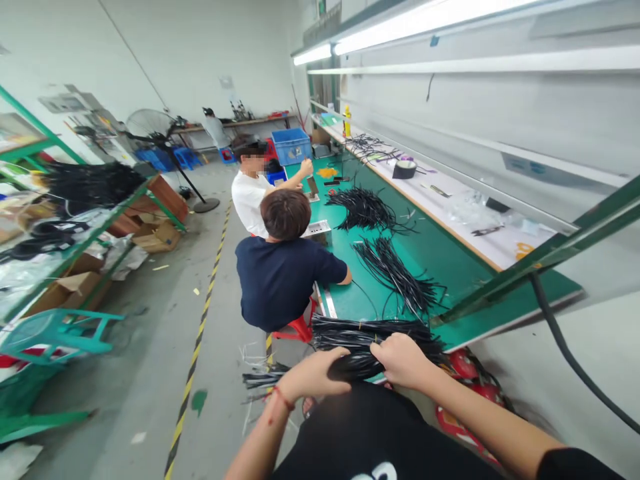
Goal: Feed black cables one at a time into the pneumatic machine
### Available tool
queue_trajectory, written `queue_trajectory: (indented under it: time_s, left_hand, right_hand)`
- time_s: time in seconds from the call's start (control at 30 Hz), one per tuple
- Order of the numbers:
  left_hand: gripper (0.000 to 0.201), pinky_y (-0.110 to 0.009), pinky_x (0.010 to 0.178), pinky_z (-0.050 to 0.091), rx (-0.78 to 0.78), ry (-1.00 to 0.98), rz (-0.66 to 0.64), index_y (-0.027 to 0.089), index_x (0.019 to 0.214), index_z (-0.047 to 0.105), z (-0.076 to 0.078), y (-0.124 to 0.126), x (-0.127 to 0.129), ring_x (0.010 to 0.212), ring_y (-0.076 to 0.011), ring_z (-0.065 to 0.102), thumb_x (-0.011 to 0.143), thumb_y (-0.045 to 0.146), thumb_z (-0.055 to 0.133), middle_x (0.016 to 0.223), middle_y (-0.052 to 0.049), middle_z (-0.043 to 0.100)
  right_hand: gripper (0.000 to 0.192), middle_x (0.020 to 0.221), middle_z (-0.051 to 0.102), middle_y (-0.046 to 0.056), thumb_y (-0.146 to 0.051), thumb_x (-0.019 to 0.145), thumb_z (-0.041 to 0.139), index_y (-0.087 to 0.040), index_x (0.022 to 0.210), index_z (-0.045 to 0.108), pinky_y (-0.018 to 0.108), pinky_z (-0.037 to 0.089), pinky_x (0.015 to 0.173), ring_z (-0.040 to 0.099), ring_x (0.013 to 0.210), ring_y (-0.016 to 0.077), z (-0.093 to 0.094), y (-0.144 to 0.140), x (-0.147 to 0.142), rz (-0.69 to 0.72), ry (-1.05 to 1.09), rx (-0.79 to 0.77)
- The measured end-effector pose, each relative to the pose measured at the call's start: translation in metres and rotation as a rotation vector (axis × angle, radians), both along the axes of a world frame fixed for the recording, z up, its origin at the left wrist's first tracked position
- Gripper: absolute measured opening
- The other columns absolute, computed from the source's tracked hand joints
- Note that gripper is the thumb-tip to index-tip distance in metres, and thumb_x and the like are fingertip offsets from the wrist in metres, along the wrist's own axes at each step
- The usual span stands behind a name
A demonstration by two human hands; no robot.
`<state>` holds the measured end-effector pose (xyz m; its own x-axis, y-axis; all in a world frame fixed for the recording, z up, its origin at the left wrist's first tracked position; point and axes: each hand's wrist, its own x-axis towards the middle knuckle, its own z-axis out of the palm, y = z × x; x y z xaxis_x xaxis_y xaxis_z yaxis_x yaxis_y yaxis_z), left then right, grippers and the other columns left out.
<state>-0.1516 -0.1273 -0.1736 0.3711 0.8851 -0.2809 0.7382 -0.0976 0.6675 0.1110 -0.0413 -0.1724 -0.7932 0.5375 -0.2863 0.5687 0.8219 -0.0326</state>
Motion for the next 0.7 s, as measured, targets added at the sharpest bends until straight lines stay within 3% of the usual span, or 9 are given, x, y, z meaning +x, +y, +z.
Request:
queue_trajectory:
  time_s: [0.1, 0.2, 0.4, 0.57, 0.7]
  left_hand:
    - [0.034, -0.031, 0.082, 0.059, -0.016, 0.058, -0.05, 0.023, 0.108, 0.079, -0.022, 0.028, 0.036, 0.096, -0.0284, 0.079, 0.079, 0.041, 0.08, 0.11, -0.004, 0.084]
    - [0.024, -0.03, 0.077, 0.057, -0.05, 0.126, -0.096, 0.023, 0.097, 0.078, -0.036, 0.033, 0.036, 0.092, -0.0272, 0.078, 0.079, 0.039, 0.082, 0.101, -0.003, 0.083]
    - [0.026, -0.047, 0.093, 0.059, -0.134, 0.28, -0.136, 0.017, 0.111, 0.073, -0.055, 0.019, 0.016, 0.1, -0.0249, 0.073, 0.099, 0.04, 0.072, 0.109, -0.008, 0.076]
    - [0.027, -0.045, 0.091, 0.061, -0.188, 0.314, -0.201, 0.017, 0.113, 0.073, -0.079, 0.013, 0.03, 0.098, -0.0234, 0.073, 0.101, 0.042, 0.071, 0.109, -0.008, 0.075]
    - [0.03, -0.046, 0.091, 0.061, -0.141, 0.328, -0.17, 0.017, 0.118, 0.071, -0.094, 0.027, 0.037, 0.101, -0.0239, 0.072, 0.102, 0.042, 0.071, 0.114, -0.009, 0.074]
  right_hand:
    - [0.026, 0.088, 0.083, 0.015, -0.01, 0.073, 0.064, -0.018, 0.097, 0.073, 0.034, 0.043, 0.068, 0.079, 0.084, 0.032, -0.002, 0.012, 0.005, -0.004, 0.008, 0.032]
    - [0.024, 0.087, 0.083, 0.013, -0.013, 0.073, 0.065, -0.02, 0.094, 0.074, 0.032, 0.041, 0.066, 0.079, 0.082, 0.0312, -0.005, 0.019, 0.023, -0.059, -0.003, 0.016]
    - [0.021, 0.092, 0.083, 0.012, -0.018, 0.081, 0.064, -0.022, 0.097, 0.076, 0.031, 0.041, 0.066, 0.079, 0.088, 0.0314, -0.021, 0.011, 0.073, -0.225, -0.054, -0.096]
    - [0.02, 0.095, 0.084, 0.009, -0.021, 0.086, 0.064, -0.024, 0.101, 0.076, 0.03, 0.041, 0.067, 0.079, 0.089, 0.0293, -0.048, -0.006, 0.094, -0.281, -0.102, -0.185]
    - [0.022, 0.101, 0.084, 0.009, -0.022, 0.091, 0.061, -0.024, 0.109, 0.075, 0.031, 0.042, 0.068, 0.078, 0.09, 0.0284, -0.069, 0.001, 0.104, -0.31, -0.116, -0.188]
